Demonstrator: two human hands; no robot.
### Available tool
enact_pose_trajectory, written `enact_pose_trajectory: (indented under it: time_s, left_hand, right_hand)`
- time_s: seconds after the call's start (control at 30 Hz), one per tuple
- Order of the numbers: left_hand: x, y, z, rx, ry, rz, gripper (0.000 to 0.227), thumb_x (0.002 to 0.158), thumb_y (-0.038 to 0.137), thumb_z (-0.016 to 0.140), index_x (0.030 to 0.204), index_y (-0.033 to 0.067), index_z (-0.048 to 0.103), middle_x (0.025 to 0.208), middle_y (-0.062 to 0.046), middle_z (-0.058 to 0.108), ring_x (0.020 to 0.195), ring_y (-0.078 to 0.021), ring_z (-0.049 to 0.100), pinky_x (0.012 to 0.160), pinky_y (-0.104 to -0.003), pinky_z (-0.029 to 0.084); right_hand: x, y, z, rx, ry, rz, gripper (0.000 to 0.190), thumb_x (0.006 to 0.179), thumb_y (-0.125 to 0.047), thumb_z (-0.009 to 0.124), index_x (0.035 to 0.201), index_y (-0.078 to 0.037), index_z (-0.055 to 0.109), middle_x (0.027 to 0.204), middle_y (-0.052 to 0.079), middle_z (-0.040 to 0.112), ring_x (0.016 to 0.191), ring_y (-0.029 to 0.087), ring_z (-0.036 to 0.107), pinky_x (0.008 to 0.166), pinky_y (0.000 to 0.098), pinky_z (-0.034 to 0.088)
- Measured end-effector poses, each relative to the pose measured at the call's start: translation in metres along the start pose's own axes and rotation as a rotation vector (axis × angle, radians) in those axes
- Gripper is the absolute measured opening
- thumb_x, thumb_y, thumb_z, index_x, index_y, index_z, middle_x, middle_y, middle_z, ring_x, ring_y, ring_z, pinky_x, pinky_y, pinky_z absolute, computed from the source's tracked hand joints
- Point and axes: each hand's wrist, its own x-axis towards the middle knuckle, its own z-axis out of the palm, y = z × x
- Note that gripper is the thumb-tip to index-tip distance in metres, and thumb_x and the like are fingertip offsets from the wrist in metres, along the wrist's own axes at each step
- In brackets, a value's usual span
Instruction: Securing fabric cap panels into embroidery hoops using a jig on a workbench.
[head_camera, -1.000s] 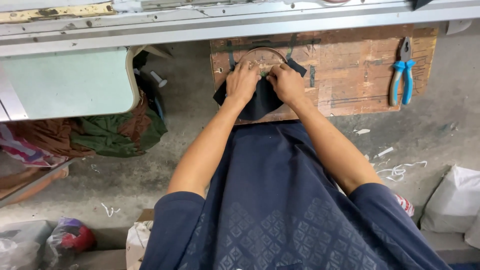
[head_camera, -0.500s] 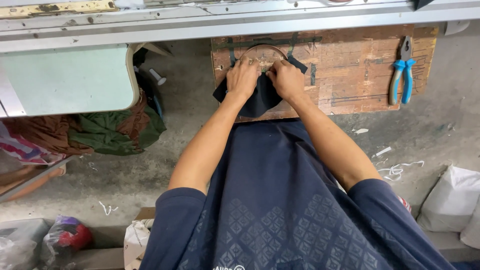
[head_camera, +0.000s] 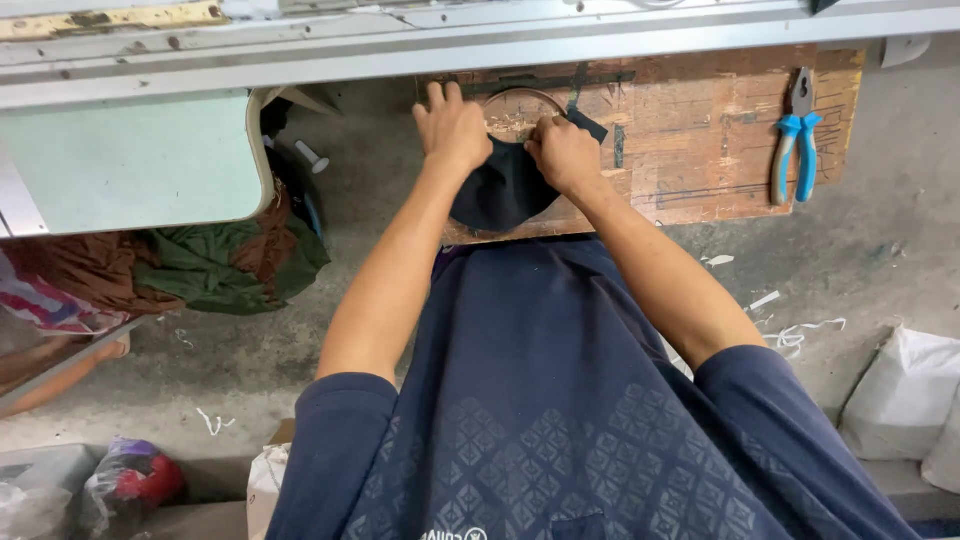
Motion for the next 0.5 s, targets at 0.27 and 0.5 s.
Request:
enact_pose_trajectory:
  time_s: [0.27,0.5]
  left_hand:
    - [-0.002,-0.038,0.006,-0.541,-0.033,0.088,0.043,0.086,0.03,0.067,0.119,0.0048,0.057,0.125,-0.012,0.059,0.116,-0.0367,0.05,0.09,-0.049,0.043]
    - [-0.013,-0.034,0.024,-0.166,0.184,0.004,0.049,0.086,0.038,0.067,0.121,0.0118,0.046,0.113,-0.018,0.059,0.105,-0.0392,0.055,0.083,-0.052,0.046]
  right_hand:
    - [0.004,0.003,0.001,-0.09,0.0,-0.08,0.024,0.092,-0.027,0.055,0.1,-0.004,0.059,0.095,0.017,0.062,0.069,0.048,0.061,0.049,0.0548,0.048]
    - [0.0,0.002,-0.003,-0.088,0.102,-0.133,0.019,0.085,-0.024,0.069,0.086,-0.007,0.061,0.086,0.01,0.059,0.069,0.044,0.066,0.055,0.0506,0.057]
